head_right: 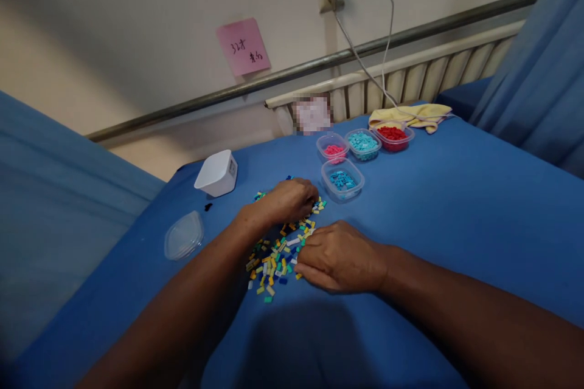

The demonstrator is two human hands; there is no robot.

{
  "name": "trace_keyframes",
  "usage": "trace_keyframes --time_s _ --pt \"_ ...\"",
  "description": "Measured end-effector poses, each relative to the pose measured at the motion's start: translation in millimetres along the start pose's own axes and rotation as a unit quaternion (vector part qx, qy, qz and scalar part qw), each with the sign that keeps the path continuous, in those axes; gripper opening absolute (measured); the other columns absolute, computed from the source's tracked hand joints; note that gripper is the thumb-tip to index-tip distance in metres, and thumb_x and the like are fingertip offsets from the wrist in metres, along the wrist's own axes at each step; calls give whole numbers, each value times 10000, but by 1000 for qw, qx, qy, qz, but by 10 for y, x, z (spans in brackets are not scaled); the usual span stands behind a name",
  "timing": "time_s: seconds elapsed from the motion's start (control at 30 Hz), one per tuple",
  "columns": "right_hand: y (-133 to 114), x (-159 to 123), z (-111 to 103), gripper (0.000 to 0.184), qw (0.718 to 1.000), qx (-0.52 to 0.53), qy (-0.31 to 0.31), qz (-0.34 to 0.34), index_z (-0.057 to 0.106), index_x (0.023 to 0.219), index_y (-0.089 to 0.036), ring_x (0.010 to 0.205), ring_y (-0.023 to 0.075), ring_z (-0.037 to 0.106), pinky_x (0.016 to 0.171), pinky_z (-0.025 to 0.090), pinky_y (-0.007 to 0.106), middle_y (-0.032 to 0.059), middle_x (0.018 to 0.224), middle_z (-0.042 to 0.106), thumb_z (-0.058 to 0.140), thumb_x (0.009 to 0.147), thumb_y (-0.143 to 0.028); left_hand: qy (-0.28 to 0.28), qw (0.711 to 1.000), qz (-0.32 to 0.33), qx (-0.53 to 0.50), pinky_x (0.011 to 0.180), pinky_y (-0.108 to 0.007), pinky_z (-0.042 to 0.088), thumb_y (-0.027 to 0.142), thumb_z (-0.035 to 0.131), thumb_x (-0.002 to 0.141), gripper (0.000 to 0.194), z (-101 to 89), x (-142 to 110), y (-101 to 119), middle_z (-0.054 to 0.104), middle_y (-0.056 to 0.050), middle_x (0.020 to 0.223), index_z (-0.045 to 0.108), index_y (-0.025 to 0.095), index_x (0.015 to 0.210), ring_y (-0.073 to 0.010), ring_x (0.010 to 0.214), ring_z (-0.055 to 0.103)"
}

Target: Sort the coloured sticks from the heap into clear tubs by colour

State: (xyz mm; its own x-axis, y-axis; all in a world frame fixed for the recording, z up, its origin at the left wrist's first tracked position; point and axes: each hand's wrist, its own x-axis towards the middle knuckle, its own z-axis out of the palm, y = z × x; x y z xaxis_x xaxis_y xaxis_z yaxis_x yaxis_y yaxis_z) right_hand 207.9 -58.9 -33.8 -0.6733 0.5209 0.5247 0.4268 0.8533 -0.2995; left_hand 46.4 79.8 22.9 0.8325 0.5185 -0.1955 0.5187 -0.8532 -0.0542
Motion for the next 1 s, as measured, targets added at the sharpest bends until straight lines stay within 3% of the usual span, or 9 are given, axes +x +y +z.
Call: trace_keyframes --time_s 0.27,0.43,0.73,0.87,1.0 --pt "5 -3 5 358 1000 -9 3 -7 698 867 -188 700 164 629 693 419 324 27 764 715 511 1134 -337 38 996 -57 -49 786 -338 514 200 597 936 368 -78 -159 7 781 -95 1122 710 204 1287 -272 974 724" --pt "1 -2 17 346 1000 -10 -2 -1 696 862 -195 701 166 634 692 438 326 20 765 721 518 1128 -328 13 999 -27 -32 811 -336 527 181 573 961 271 -68 -86 82 782 -110 1120 791 186 1121 -275 984 731" --pt "-1 2 -3 353 1000 -1 -5 2 697 858 -201 690 167 634 674 446 324 18 764 720 511 1125 -339 -9 998 -56 -7 758 -352 516 187 594 948 226 -63 -11 126 796 -148 1047 808 164 1014 -293 906 741" --pt "-14 7 8 343 1000 6 1 -3 707 882 -203 694 167 634 686 454 326 14 771 716 517 1128 -348 46 990 -65 -117 691 -313 478 202 616 934 176 -188 -21 56 789 -83 957 784 179 984 -224 798 702" --pt "-23 0 0 331 1000 17 -10 -3 713 901 -200 704 163 636 706 457 321 9 773 712 526 1132 -347 138 960 -40 -242 727 -295 493 208 613 968 189 -344 126 42 779 -37 937 772 181 1068 -186 796 680"
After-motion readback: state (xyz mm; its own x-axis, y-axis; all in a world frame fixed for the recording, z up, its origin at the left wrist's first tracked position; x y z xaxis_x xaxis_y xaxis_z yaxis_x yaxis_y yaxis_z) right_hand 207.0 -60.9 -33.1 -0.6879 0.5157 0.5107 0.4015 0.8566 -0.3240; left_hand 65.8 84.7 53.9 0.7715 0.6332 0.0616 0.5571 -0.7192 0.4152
